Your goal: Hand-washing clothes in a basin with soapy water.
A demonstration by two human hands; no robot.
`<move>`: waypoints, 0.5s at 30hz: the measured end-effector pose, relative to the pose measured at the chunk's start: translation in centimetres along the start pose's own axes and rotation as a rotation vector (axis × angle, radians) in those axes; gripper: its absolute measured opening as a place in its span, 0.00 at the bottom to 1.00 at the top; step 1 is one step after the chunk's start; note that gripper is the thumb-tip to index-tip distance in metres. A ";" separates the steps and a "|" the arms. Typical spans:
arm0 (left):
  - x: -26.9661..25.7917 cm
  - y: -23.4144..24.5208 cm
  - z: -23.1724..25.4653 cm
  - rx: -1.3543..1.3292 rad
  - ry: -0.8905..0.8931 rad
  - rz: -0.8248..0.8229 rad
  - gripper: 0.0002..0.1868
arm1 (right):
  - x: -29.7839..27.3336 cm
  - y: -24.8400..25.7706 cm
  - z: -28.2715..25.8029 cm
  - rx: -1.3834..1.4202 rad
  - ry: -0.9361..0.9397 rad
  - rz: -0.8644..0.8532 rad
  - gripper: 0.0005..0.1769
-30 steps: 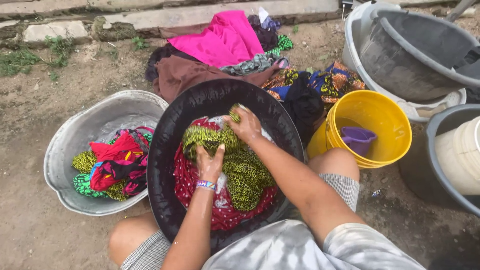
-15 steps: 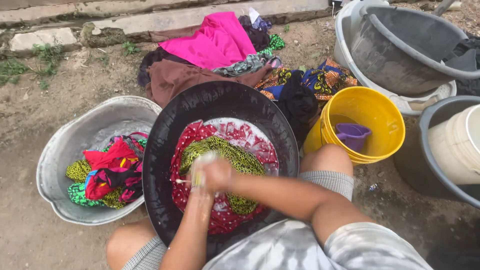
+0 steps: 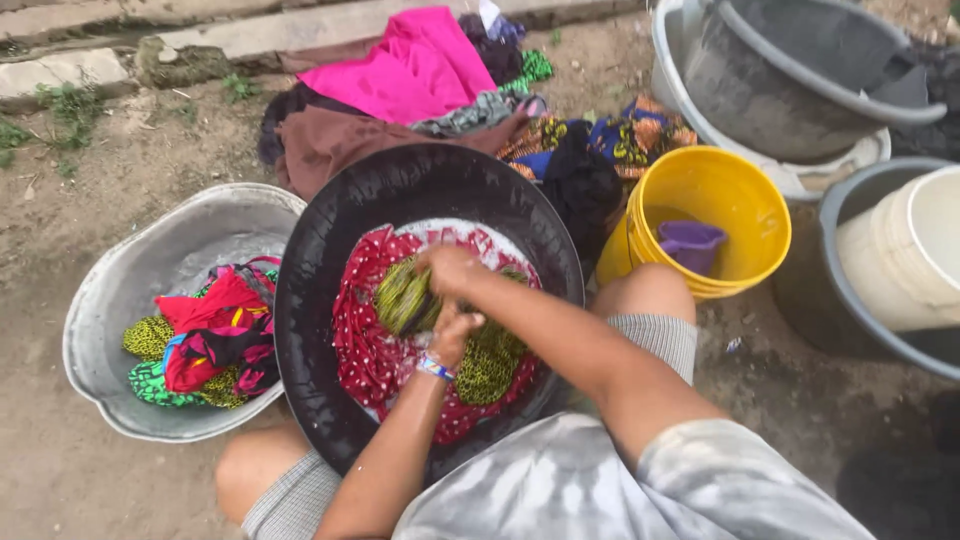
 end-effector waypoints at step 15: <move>-3.6 -3.6 10.5 -0.205 0.038 0.074 0.27 | -4.8 2.1 -4.5 0.041 0.377 0.266 0.19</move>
Point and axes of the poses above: each hand's wrist, its own x-axis towards the middle knuckle, its own y-axis out of the back of the hand, z = x × y, the point moved 2 cm from there along x, towards the middle knuckle, and after that the axes turned 15 degrees about -z, right-handed, at the moved point
